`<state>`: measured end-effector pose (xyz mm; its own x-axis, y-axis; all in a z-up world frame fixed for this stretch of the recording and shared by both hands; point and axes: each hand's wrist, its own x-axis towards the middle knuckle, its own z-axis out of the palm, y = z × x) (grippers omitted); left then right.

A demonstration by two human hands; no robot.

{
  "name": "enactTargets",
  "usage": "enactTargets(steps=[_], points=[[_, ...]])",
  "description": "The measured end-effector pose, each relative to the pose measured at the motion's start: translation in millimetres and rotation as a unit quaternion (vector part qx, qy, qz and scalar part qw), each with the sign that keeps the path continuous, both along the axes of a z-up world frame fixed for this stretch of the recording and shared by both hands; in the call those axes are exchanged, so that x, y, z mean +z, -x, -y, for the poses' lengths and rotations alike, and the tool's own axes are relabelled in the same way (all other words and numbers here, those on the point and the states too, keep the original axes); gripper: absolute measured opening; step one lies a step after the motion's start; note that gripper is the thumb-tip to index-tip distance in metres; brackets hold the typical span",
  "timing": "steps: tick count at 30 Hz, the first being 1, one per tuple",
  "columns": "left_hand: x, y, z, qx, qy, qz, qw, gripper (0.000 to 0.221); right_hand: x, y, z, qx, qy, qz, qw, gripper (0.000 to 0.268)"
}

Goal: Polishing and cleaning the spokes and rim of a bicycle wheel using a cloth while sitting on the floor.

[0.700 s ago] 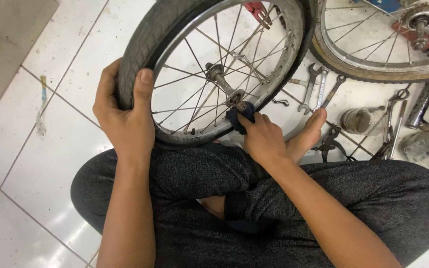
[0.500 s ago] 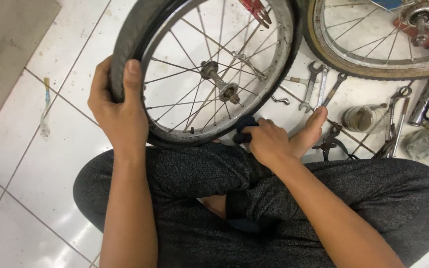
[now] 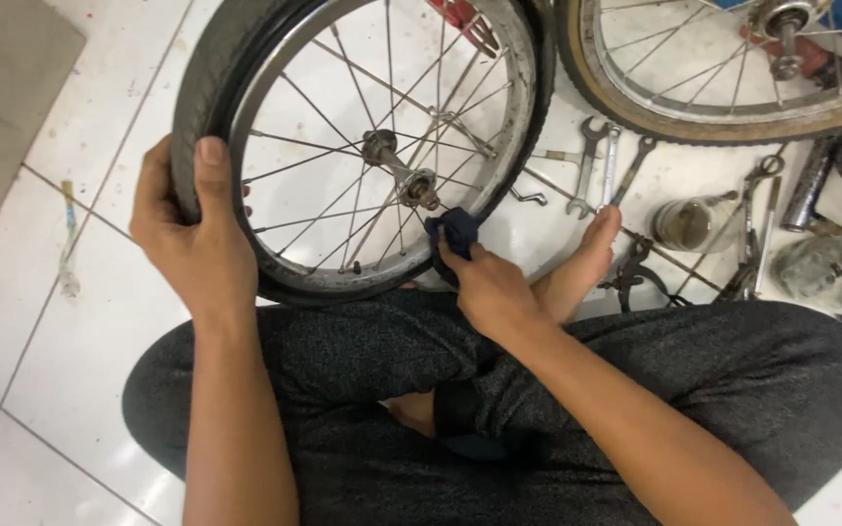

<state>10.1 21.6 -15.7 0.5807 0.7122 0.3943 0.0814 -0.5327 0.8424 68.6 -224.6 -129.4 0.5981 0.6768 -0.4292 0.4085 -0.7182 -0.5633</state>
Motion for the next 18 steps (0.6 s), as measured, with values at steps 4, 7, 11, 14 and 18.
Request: enactTargets(steps=[4, 7, 11, 14, 18], points=[[0.7, -0.7, 1.2, 0.002, -0.005, -0.001, 1.0, 0.038, 32.9, -26.6, 2.3, -0.013, 0.033, -0.072, 0.997, 0.054], [0.7, -1.0, -0.2, 0.01, -0.007, 0.0, 1.0, 0.034, 42.0, -41.5, 5.5, 0.007, 0.069, -0.037, 0.997, 0.051], [4.7, -1.7, 4.2, 0.015, 0.013, -0.003, 1.0, 0.032, 51.0, -27.1, -0.6, 0.036, 0.044, -0.075, 0.996, 0.049], [7.4, 0.8, 2.9, 0.037, 0.033, -0.022, 0.999, 0.031, 57.5, -13.4, -10.7, 0.083, 0.015, -0.084, 0.993, 0.052], [10.0, 1.7, 6.4, 0.041, 0.048, -0.038, 0.997, 0.035, 29.2, 1.7, -4.6, 0.059, -0.061, -0.005, 0.996, 0.059]])
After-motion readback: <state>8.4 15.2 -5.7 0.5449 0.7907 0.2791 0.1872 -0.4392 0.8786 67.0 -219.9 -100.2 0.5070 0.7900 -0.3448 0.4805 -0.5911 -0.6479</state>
